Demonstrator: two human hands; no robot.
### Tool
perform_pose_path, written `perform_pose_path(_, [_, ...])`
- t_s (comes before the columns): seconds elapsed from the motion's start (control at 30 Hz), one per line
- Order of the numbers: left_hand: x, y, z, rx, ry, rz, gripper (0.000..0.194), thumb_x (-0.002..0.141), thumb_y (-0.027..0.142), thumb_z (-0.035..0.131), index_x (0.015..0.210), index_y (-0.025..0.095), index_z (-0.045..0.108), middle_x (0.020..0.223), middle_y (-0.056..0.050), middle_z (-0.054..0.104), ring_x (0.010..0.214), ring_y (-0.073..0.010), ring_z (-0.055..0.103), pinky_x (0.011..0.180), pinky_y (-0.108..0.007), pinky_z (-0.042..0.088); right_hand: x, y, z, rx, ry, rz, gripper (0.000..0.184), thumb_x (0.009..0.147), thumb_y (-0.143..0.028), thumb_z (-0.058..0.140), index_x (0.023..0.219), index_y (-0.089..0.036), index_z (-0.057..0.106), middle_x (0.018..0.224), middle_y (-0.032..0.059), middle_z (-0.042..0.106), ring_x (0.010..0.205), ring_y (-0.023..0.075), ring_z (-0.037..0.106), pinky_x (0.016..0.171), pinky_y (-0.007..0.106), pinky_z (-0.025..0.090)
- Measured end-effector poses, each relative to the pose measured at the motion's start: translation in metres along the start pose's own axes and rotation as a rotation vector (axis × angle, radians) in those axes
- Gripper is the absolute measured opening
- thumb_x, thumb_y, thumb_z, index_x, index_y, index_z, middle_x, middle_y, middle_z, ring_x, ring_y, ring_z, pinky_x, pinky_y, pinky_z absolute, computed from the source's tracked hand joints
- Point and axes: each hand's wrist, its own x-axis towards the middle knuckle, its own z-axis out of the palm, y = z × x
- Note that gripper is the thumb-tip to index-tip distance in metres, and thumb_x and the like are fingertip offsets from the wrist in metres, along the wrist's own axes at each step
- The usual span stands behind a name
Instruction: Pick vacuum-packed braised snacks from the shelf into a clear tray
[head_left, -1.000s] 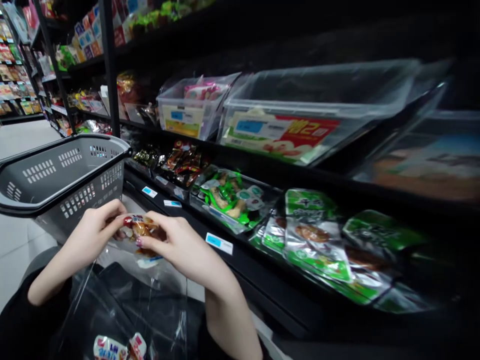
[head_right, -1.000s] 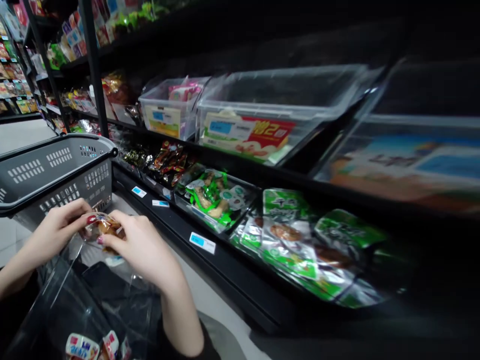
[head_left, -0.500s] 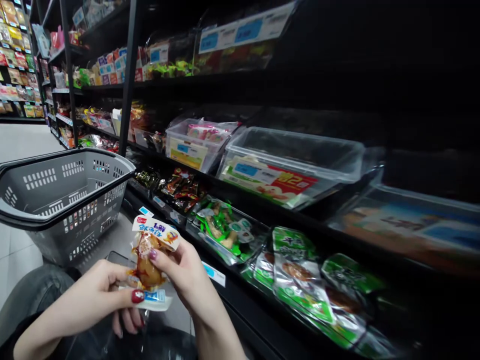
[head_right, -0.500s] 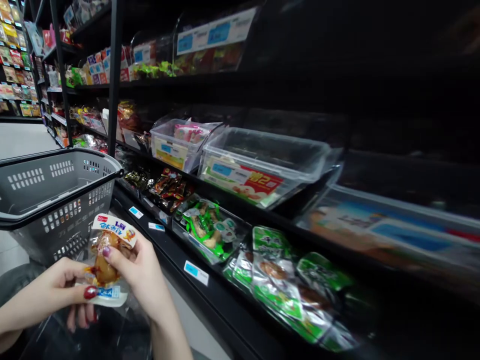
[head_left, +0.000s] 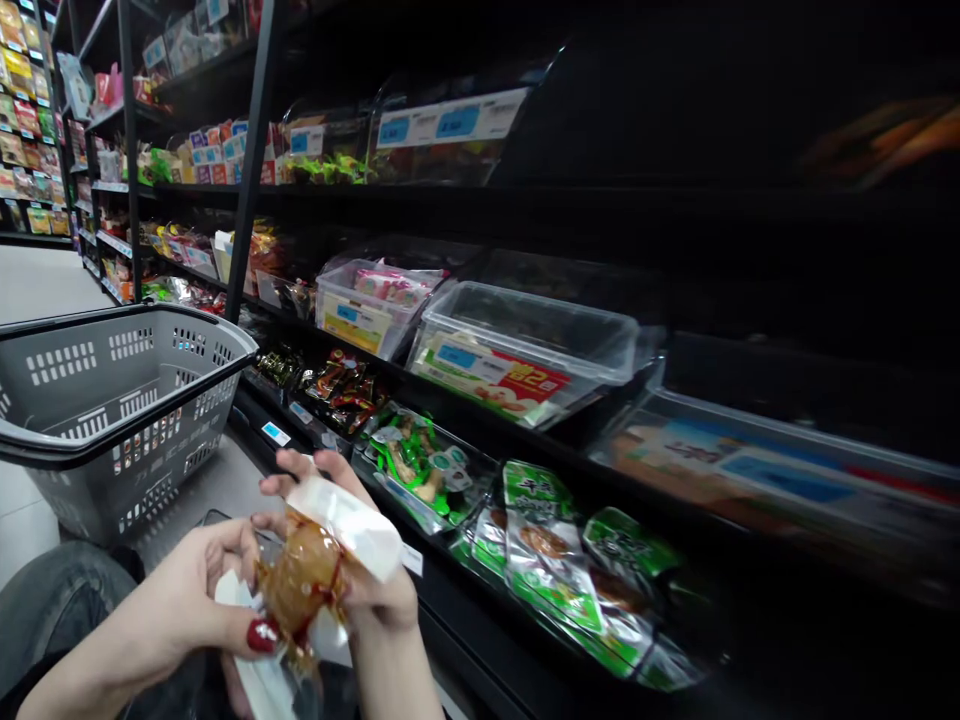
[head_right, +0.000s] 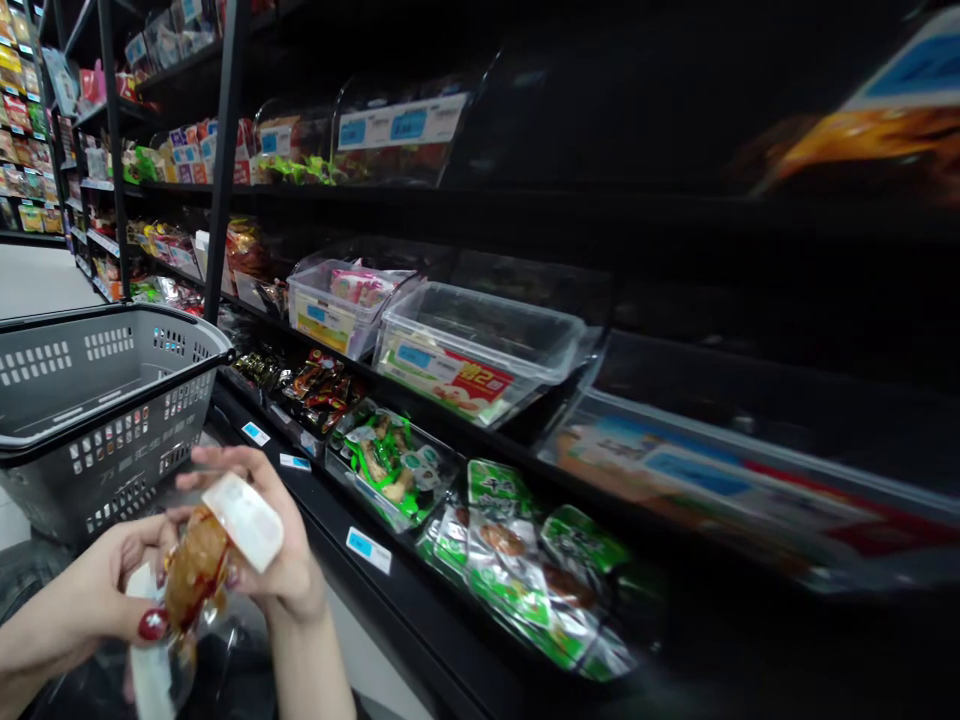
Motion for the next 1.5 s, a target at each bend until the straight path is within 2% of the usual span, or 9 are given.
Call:
perform_pose_path(0.1, [-0.004,-0.001,0.002,0.233,0.224,0.115,0.039,0.067,0.026,0.075,0.071,0.021,0.037,0.065,0.004,0.065,0.049,-0.0136,0.064,0.044,-0.022,0.05,0.001,-0.008,0.005,-0.033,0.113,0.041,0.057,0.058,-0.032,0.074,0.112,-0.028,0.058,0.129,0.008,0.055,0.111,0.0306,0.055,0.087,0.045,0.048])
perform_pose_path(0.23, [-0.006,-0.004,0.0,0.484,0.394,0.199,0.032,0.076,0.026,0.066,0.072,0.022,0.034,0.066,0.006,0.058,0.057,-0.0137,0.063,0.051,-0.025,0.052,0.003,-0.004,0.004,-0.104,0.202,-0.02,0.045,0.07,-0.051,0.062,0.106,-0.023,0.058,0.109,0.0104,0.064,0.099,0.0288,0.06,0.079,0.04,0.05])
perform_pose_path(0.37, [-0.006,-0.005,-0.001,0.515,0.382,0.194,0.031,0.076,0.026,0.066,0.073,0.022,0.036,0.068,0.005,0.06,0.058,-0.0134,0.062,0.052,-0.025,0.052,0.003,0.003,-0.004,-0.33,0.243,-0.035,0.031,0.066,-0.041,0.075,0.085,-0.021,0.061,0.079,0.003,0.065,0.074,0.02,0.061,0.069,0.03,0.048])
perform_pose_path(0.6, [-0.006,0.004,-0.001,0.094,0.122,0.133,0.031,0.077,0.044,0.066,0.073,0.018,0.05,0.06,0.002,0.066,0.049,-0.013,0.064,0.046,-0.023,0.055,0.006,0.004,-0.002,-0.276,0.365,0.042,0.031,0.067,-0.041,0.075,0.086,-0.019,0.065,0.082,0.0054,0.067,0.074,0.0214,0.062,0.073,0.034,0.049])
perform_pose_path(0.8, [-0.004,0.006,-0.002,0.021,0.132,0.114,0.031,0.074,0.042,0.07,0.072,0.017,0.053,0.061,-0.001,0.069,0.051,-0.0152,0.066,0.045,-0.024,0.056,0.009,0.002,0.002,-0.248,0.384,0.101,0.029,0.067,-0.039,0.075,0.085,-0.019,0.064,0.081,0.0049,0.067,0.077,0.0224,0.062,0.076,0.034,0.049])
perform_pose_path(0.97, [-0.005,0.007,-0.004,0.168,0.15,0.136,0.029,0.076,0.044,0.067,0.072,0.018,0.055,0.059,0.001,0.066,0.051,-0.0142,0.065,0.051,-0.023,0.054,0.007,-0.001,-0.003,-0.22,0.322,0.0,0.031,0.059,-0.039,0.08,0.076,-0.022,0.06,0.073,0.0007,0.061,0.065,0.0169,0.056,0.064,0.029,0.046])
perform_pose_path(1.2, [-0.012,0.018,-0.019,0.86,0.501,0.541,0.016,0.083,0.032,0.059,0.076,0.023,0.071,0.076,0.0,0.073,0.069,-0.0145,0.064,0.062,-0.02,0.048,-0.01,-0.033,-0.01,-0.483,0.043,0.02,0.039,0.058,-0.046,0.079,0.058,-0.019,0.05,0.066,-0.0011,0.051,0.062,0.0136,0.046,0.057,0.026,0.036])
perform_pose_path(1.37, [-0.019,0.03,-0.026,1.212,0.194,0.506,0.025,0.09,0.025,0.048,0.081,0.025,0.071,0.077,0.001,0.075,0.071,-0.0133,0.068,0.067,-0.018,0.047,-0.013,-0.034,-0.004,-0.616,-0.145,0.491,0.048,0.063,-0.051,0.075,0.092,-0.018,0.055,0.074,0.0006,0.063,0.062,0.0131,0.055,0.057,0.024,0.039])
perform_pose_path(1.5, [-0.018,0.029,-0.026,1.286,0.07,0.428,0.02,0.09,0.027,0.05,0.085,0.026,0.07,0.079,0.002,0.074,0.071,-0.0117,0.068,0.067,-0.016,0.046,-0.003,-0.014,0.008,-0.954,-0.386,0.529,0.024,0.064,-0.032,0.077,0.077,-0.018,0.062,0.059,-0.007,0.052,0.055,0.0094,0.047,0.053,0.021,0.036])
